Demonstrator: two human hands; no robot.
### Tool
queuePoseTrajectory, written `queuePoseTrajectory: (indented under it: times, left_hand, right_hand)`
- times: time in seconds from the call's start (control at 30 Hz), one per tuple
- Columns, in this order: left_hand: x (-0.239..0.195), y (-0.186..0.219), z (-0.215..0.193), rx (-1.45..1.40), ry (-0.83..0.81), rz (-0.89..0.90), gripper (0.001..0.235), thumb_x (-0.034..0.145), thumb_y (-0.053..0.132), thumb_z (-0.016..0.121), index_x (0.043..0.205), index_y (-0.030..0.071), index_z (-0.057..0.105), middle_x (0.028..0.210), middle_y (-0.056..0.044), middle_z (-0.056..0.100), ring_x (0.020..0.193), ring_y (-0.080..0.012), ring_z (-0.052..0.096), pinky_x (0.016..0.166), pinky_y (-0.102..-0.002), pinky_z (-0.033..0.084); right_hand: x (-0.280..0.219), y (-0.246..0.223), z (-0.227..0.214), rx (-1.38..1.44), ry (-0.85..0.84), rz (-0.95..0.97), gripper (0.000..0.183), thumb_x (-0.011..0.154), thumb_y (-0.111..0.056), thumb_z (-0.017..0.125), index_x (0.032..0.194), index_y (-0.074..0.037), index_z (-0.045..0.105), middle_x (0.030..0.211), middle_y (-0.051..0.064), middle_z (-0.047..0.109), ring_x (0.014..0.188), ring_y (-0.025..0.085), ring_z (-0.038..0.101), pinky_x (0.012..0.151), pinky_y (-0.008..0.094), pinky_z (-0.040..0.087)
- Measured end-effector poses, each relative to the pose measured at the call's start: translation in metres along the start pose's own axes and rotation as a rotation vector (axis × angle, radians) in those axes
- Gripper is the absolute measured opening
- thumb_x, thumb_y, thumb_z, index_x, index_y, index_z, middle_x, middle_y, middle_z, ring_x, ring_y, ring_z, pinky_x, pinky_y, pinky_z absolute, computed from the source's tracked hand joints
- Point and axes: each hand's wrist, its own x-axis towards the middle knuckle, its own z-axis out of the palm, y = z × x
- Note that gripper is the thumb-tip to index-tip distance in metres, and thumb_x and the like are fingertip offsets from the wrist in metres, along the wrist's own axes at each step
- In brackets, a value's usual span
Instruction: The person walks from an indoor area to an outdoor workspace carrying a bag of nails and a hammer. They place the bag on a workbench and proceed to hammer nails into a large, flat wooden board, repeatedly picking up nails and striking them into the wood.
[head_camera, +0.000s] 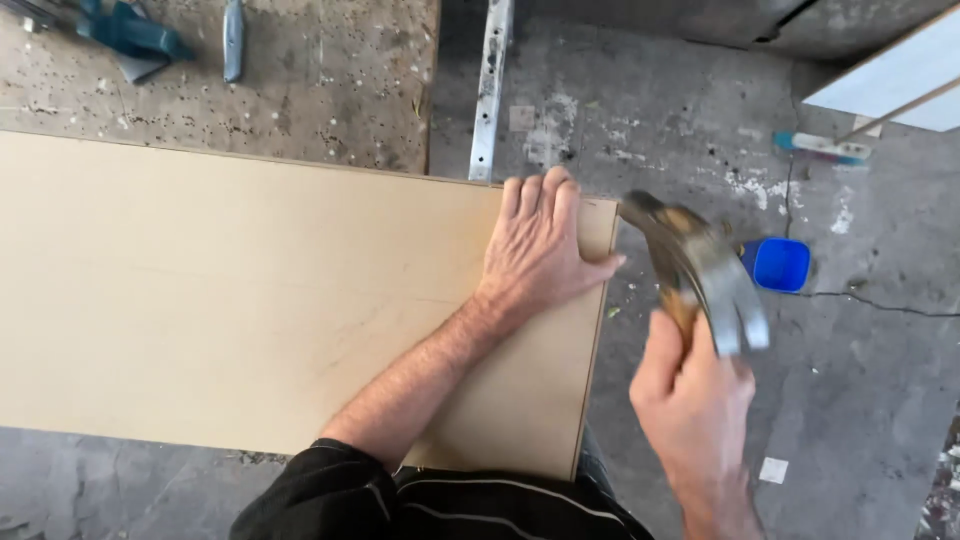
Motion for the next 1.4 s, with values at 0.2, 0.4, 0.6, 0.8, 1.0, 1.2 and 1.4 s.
queuePoseTrajectory:
  times: [0.2,0.4,0.6,0.8,1.0,1.2,1.4]
  left_hand:
    - [-0.006,0.006,-0.004,-0.080,-0.081,-0.034,0.090,0.065,0.055,0.091,0.117,-0.007,0.052,0.122,-0.021,0.051,0.113,-0.0368,0.049,0.105,-0.049,0.035]
    - [-0.010,0.004,0.000,-0.023,-0.036,0.025,0.093,0.062,0.054,0.089,0.119,-0.009,0.052,0.125,-0.021,0.051,0.115,-0.0363,0.048,0.107,-0.048,0.034]
    - [-0.006,0.002,0.000,-0.025,0.033,0.014,0.094,0.063,0.057,0.089,0.117,-0.010,0.052,0.127,-0.023,0.051,0.114,-0.0386,0.047,0.104,-0.047,0.035]
    - [-0.010,0.006,0.000,-0.058,-0.108,-0.038,0.082,0.073,0.058,0.085,0.115,-0.006,0.055,0.119,-0.019,0.052,0.111,-0.0349,0.050,0.105,-0.047,0.036]
    - [-0.005,-0.001,0.002,-0.020,-0.089,0.016,0.090,0.064,0.059,0.085,0.114,-0.009,0.054,0.116,-0.022,0.052,0.109,-0.0363,0.050,0.104,-0.049,0.035]
    - [0.000,-0.001,0.000,-0.009,-0.040,0.027,0.090,0.062,0.056,0.090,0.118,-0.006,0.054,0.123,-0.019,0.053,0.115,-0.0356,0.050,0.109,-0.048,0.035]
    - [-0.007,-0.007,0.005,0.004,-0.060,0.041,0.089,0.066,0.058,0.089,0.117,-0.006,0.053,0.126,-0.021,0.053,0.115,-0.0376,0.049,0.106,-0.047,0.035]
  right_hand:
    - [-0.004,0.027,0.032,-0.179,-0.154,0.109,0.021,0.105,-0.018,0.068,0.110,0.001,0.060,0.077,0.026,0.068,0.070,0.047,0.068,0.057,0.053,0.053]
    - [-0.009,0.011,0.019,0.088,0.121,-0.051,0.030,0.101,-0.011,0.057,0.128,0.004,0.053,0.097,0.028,0.070,0.080,0.045,0.070,0.061,0.049,0.057]
    - [0.005,0.023,0.033,-0.217,-0.171,0.102,0.022,0.110,-0.023,0.067,0.112,-0.003,0.056,0.080,0.023,0.071,0.074,0.044,0.070,0.059,0.052,0.054]
    - [-0.001,0.029,0.041,-0.269,-0.152,0.159,0.026,0.107,-0.027,0.065,0.105,-0.004,0.054,0.069,0.025,0.068,0.063,0.047,0.067,0.052,0.056,0.050]
    - [0.005,0.025,0.041,0.024,0.097,0.002,0.035,0.103,-0.024,0.058,0.126,0.001,0.052,0.077,0.025,0.068,0.064,0.046,0.067,0.049,0.053,0.052]
    - [-0.006,0.036,0.012,-0.246,-0.019,0.047,0.024,0.108,-0.025,0.066,0.115,-0.004,0.058,0.071,0.022,0.067,0.067,0.047,0.067,0.053,0.055,0.049]
    - [-0.120,0.067,-0.015,-0.128,0.042,0.293,0.025,0.107,-0.023,0.064,0.122,-0.002,0.062,0.089,0.026,0.069,0.082,0.048,0.067,0.066,0.052,0.053]
